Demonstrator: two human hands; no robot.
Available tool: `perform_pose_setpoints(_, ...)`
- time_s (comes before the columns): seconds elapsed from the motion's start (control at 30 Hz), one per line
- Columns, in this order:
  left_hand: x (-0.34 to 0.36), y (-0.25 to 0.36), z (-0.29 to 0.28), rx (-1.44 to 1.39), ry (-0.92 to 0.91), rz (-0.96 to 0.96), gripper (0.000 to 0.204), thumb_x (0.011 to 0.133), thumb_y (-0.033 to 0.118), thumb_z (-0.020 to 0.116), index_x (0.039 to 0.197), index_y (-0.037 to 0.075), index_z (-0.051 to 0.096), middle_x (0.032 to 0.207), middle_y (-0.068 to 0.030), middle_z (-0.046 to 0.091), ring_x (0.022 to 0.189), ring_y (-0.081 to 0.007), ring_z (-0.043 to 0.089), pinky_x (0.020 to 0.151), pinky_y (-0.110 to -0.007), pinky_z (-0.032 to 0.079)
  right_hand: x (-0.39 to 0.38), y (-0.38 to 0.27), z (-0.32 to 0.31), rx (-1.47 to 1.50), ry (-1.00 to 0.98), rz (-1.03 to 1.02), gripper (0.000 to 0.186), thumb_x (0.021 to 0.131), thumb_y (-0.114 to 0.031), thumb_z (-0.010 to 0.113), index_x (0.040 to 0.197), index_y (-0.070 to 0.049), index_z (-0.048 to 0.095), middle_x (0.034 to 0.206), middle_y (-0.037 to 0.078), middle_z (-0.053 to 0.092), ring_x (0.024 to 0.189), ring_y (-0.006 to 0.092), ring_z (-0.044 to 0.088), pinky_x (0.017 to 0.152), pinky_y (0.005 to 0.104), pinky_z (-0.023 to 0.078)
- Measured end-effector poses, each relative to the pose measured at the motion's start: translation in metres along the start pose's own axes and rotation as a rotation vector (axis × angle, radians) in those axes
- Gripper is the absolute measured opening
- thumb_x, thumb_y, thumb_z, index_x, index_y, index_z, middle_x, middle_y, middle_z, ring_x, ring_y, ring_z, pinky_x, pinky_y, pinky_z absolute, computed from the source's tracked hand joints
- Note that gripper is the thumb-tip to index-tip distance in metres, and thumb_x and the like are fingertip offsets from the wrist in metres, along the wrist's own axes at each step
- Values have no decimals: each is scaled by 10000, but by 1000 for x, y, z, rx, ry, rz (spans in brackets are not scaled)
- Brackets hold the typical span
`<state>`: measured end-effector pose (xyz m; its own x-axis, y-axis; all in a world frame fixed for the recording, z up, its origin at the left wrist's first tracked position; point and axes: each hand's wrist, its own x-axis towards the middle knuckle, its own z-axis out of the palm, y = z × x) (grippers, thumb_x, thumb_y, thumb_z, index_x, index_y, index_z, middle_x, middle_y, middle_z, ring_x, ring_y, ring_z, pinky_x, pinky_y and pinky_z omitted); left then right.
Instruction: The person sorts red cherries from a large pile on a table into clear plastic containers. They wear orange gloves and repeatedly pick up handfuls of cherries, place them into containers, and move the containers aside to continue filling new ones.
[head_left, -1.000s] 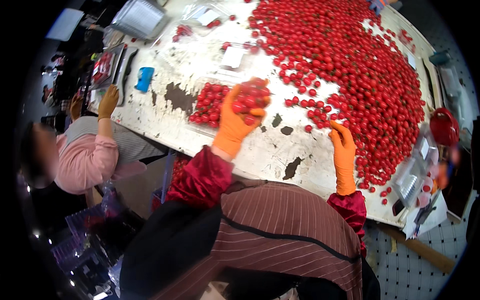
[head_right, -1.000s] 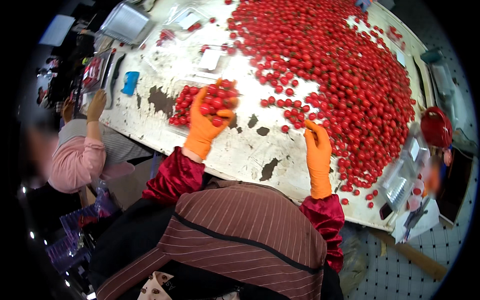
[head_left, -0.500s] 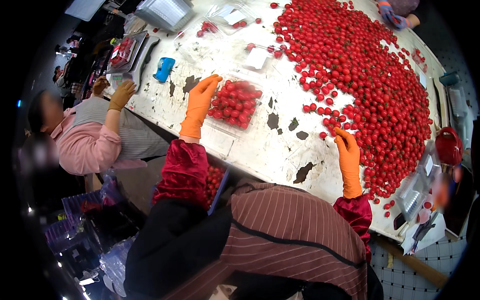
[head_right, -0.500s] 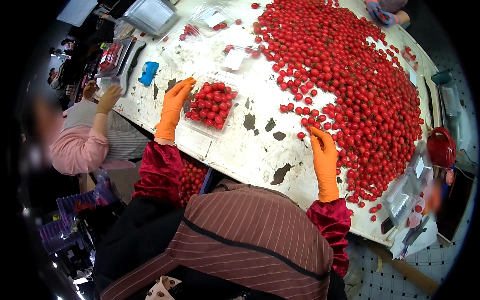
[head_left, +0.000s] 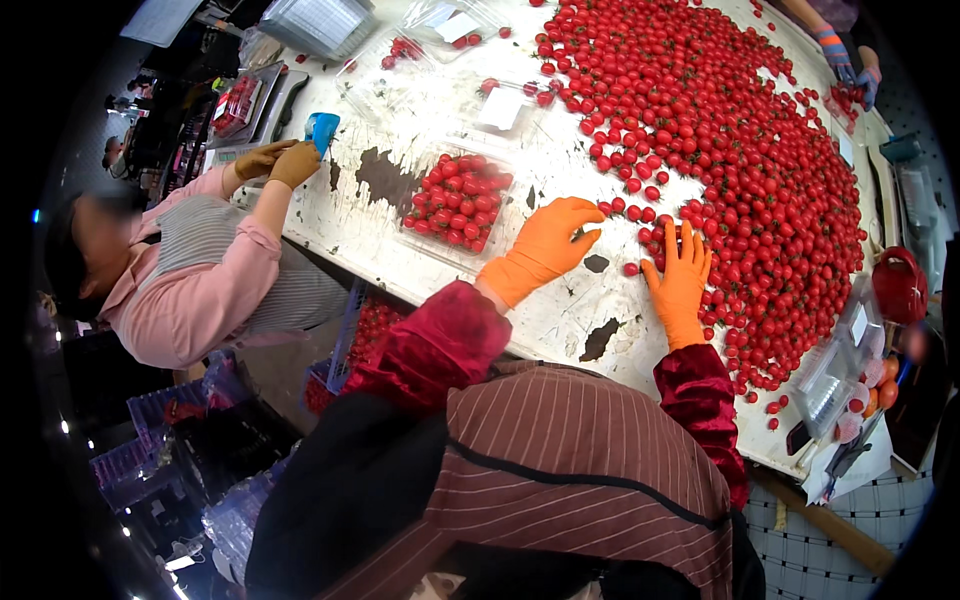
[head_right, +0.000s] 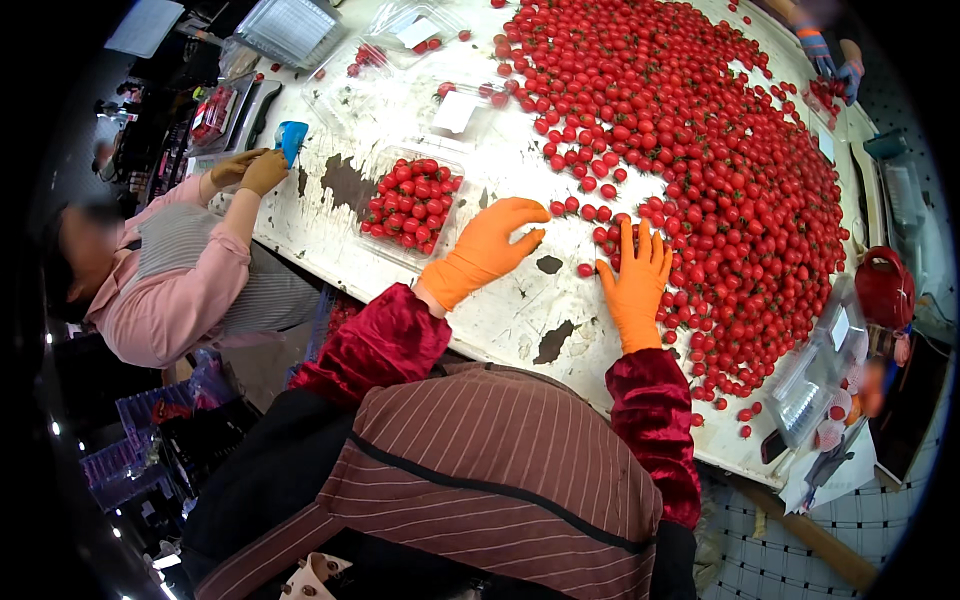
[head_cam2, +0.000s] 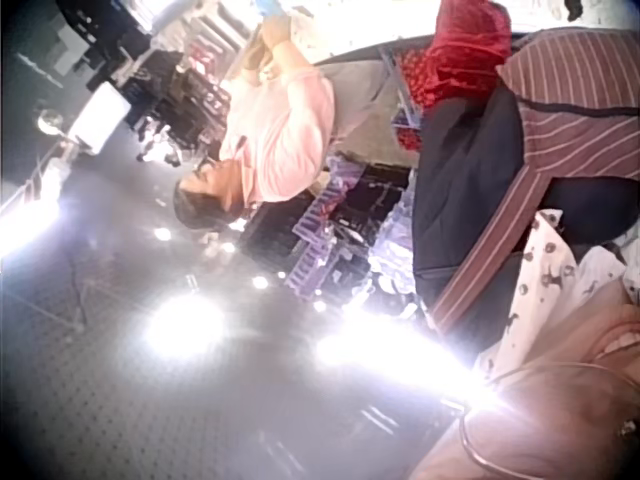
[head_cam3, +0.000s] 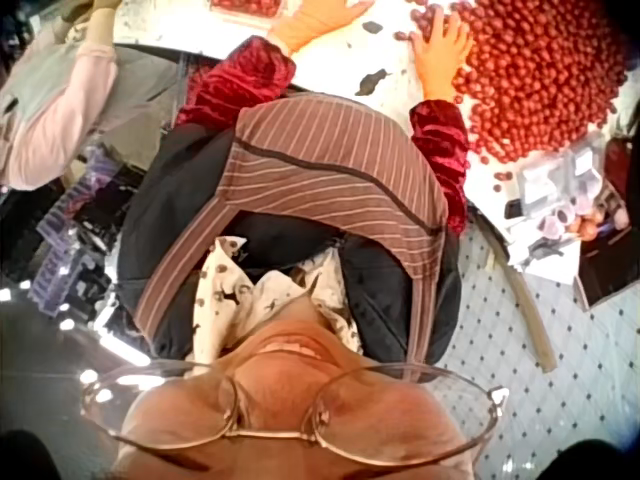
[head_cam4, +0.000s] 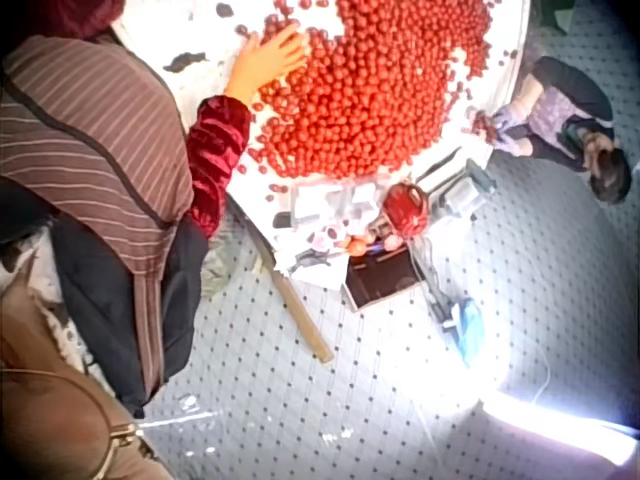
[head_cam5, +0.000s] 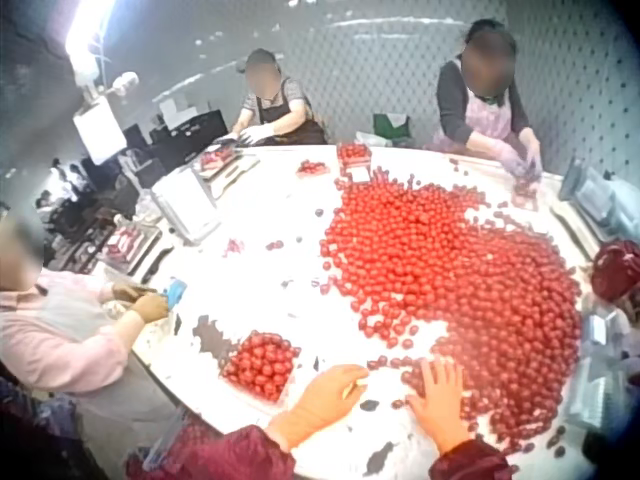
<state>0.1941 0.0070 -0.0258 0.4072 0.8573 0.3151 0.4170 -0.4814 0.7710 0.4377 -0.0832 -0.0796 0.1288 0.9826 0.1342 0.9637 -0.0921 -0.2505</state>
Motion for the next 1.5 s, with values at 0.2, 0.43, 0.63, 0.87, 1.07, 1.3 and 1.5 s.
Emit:
perform_pose_setpoints(0.2, 26, -40, -68, 826, 55, -227, 178, 720, 243, 779, 840, 124, 722, 844, -82, 625, 832, -299, 600, 714, -424, 473, -12, 6, -3, 12, 4, 25, 739, 819, -353, 700, 1466, -170, 392, 1495, 118, 389, 1364, 349, 354, 1149, 526, 197)
perform_pose_setpoints(0.43, 26, -82, -98, 913, -332, -323, 170, 714, 256, 774, 858, 165, 762, 1005, -94, 626, 959, -322, 609, 804, -436, 504, -7, -2, -6, 37, 29, 30, 719, 825, -338, 694, 1457, -158, 401, 1479, 115, 402, 1333, 324, 383, 1137, 519, 223)
perform_pose_setpoints(0.63, 24, -73, -121, 293, -187, -413, 158, 753, 168, 780, 893, 103, 748, 1021, -112, 591, 943, -295, 598, 799, -381, 505, -6, -1, -5, 37, 32, 20, 716, 816, -329, 698, 1445, -141, 411, 1468, 121, 408, 1325, 318, 390, 1130, 519, 234)
perform_pose_setpoints(0.87, -3, -43, -144, -652, -91, -604, 241, 938, 91, 622, 1167, 14, 611, 1141, -75, 648, 954, -144, 619, 805, -259, 528, -9, -1, -3, 40, 34, 33, 739, 809, -335, 700, 1458, -142, 402, 1478, 131, 405, 1340, 315, 379, 1140, 513, 209)
perform_pose_setpoints(1.07, -7, -23, -146, -722, 14, -565, 285, 966, 124, 595, 1224, 0, 595, 1158, -82, 646, 988, -126, 603, 817, -253, 506, -8, 0, 0, 23, 29, 21, 749, 809, -337, 701, 1466, -149, 394, 1500, 129, 381, 1347, 318, 372, 1144, 510, 208)
perform_pose_setpoints(1.3, -71, -13, -210, -353, -280, -585, 221, 945, 165, 617, 1113, 29, 664, 1045, -36, 673, 900, -111, 587, 792, -274, 479, -10, 3, 3, 11, 40, 13, 728, 823, -329, 694, 1466, -156, 396, 1503, 121, 377, 1350, 316, 374, 1149, 508, 207)
perform_pose_setpoints(1.5, -250, -108, -236, 247, -562, -847, 255, 814, 173, 686, 1029, 37, 699, 953, -155, 715, 898, -282, 685, 801, -366, 531, -10, -1, 4, 23, 35, 8, 733, 820, -339, 697, 1464, -159, 398, 1496, 123, 382, 1358, 313, 365, 1143, 516, 210)
